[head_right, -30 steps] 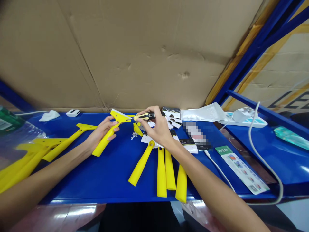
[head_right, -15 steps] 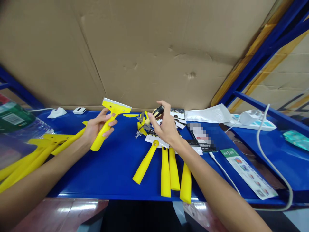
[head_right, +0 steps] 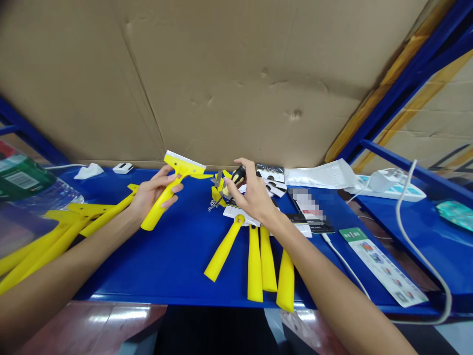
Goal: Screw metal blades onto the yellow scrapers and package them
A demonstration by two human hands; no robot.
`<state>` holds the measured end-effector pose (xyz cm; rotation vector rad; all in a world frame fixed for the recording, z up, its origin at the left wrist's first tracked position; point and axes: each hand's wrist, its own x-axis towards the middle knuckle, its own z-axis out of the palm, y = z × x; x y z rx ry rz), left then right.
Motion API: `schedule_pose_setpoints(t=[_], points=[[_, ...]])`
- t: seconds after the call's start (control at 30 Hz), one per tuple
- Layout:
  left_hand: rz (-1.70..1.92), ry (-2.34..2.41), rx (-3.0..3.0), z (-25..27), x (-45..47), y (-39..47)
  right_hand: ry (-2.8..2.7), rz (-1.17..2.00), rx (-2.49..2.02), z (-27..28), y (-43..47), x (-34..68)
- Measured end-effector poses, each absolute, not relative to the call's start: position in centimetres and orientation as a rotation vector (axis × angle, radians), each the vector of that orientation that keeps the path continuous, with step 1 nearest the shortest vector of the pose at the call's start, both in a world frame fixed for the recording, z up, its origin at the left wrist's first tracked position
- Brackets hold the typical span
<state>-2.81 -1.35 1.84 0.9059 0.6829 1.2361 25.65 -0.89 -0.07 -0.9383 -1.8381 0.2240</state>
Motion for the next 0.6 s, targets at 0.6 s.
schedule_pose_setpoints(t=[0.6], points=[[0.864,0.785,0.825,-0.1,-1.5,-0.3,-1.32,0.256,-0.787,2.0,-1.2,25.2]])
